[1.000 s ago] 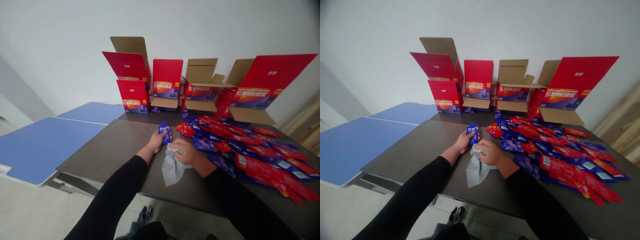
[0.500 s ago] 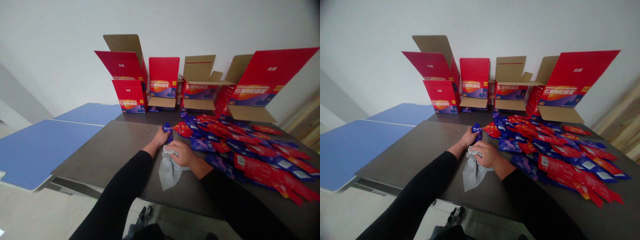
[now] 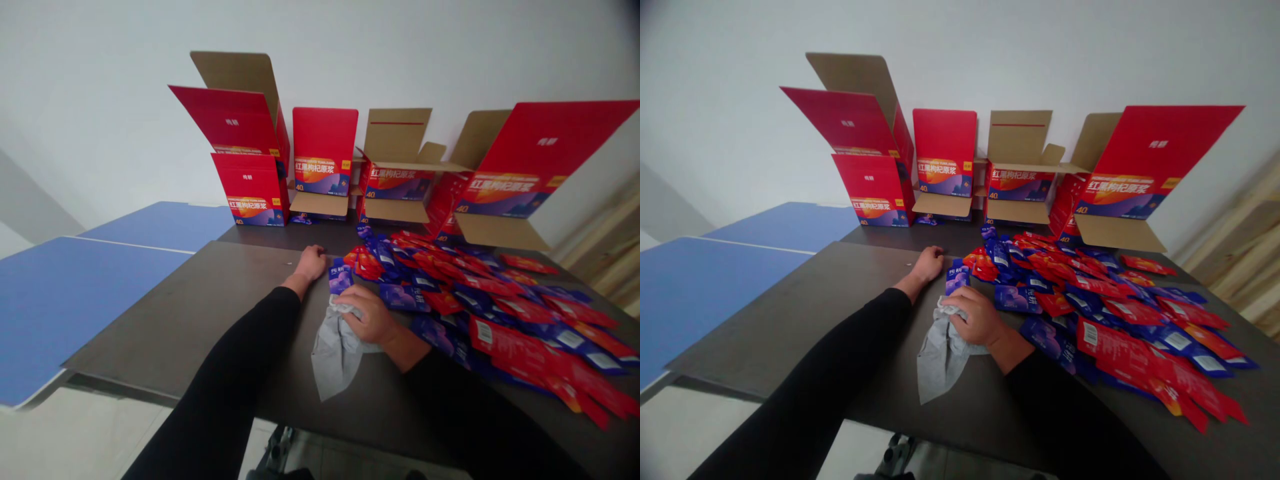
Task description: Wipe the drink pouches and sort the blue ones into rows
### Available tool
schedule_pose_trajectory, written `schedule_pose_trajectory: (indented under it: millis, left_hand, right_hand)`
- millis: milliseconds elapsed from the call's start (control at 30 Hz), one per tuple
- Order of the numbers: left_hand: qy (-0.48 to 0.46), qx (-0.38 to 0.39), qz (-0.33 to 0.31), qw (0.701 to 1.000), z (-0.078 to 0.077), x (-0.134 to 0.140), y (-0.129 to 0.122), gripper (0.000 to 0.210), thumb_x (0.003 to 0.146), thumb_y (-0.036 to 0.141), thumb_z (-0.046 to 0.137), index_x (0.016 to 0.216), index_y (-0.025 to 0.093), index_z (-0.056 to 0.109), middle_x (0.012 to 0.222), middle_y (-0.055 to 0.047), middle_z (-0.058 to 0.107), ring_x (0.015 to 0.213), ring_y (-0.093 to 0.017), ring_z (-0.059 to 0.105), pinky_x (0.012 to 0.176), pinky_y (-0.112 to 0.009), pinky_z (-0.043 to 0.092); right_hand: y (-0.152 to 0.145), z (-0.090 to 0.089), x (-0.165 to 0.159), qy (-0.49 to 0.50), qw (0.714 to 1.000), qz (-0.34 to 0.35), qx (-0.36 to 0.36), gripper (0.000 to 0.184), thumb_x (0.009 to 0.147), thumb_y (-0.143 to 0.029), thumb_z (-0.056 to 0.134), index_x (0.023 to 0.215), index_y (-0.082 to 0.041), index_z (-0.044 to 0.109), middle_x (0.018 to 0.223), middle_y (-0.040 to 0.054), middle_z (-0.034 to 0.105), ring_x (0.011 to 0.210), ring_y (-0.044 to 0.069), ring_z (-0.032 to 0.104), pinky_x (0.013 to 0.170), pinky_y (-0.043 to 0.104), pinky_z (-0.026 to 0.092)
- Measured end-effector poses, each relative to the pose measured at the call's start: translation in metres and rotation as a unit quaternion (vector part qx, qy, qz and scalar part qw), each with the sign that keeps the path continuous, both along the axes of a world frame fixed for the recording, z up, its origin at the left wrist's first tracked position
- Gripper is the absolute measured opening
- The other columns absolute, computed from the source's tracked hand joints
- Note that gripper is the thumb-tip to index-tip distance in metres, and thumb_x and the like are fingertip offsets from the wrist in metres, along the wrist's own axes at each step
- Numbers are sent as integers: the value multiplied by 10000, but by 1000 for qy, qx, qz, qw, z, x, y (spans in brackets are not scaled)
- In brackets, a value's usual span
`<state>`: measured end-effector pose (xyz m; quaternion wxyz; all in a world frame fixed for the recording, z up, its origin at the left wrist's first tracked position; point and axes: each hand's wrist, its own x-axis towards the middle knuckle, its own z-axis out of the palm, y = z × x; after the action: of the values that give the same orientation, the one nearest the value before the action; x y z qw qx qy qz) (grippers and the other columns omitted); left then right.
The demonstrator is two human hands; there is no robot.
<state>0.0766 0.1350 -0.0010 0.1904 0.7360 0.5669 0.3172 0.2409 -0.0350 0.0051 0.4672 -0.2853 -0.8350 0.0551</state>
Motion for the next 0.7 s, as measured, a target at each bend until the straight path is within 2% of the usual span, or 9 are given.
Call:
schedule_pose_trajectory:
  millis: [200,300,433,567,700]
  left_hand:
    - [43,14,83,996,-1,-14,49,332,861,158,475,1091,86,704,1132,-176,683,1111,-251,617,1022,-322,431]
    - [79,21,106,991,1,-20,69,334,859,198,490,1103,94,692,1170,-187,658,1156,-276,585,1044,-350,406]
    - [125,12,106,986,0,-26,95,455,855,285,511,1245,79,621,1309,-213,583,1269,-313,506,1093,-383,357]
    - [136,-15,102,985,-6,-32,123,594,842,374,540,1369,100,545,1488,-210,437,1382,-352,403,1131,-409,328]
    - [159,9,74,984,-11,-40,150,690,813,407,589,1418,90,495,1544,-194,373,1442,-348,325,1184,-391,263]
  right_hand:
    - [-1,-1,0,1,1000,-10,-16,305,808,-113,575,1078,-216,671,969,72,680,892,195,652,804,338,564]
    - [-1,-2,-1,12,999,-21,-27,310,817,-106,570,1094,-210,663,971,74,679,893,193,653,801,335,563]
    - [-2,-4,-2,19,998,-31,-47,320,813,-101,575,1098,-222,658,966,64,678,885,189,651,797,334,561]
    - [-3,-3,-3,23,998,-32,-56,343,796,-82,570,1098,-220,656,966,60,676,876,185,647,781,326,556]
    - [-4,-1,-4,22,997,-30,-71,365,786,-73,565,1108,-223,648,956,52,672,859,178,641,759,314,552]
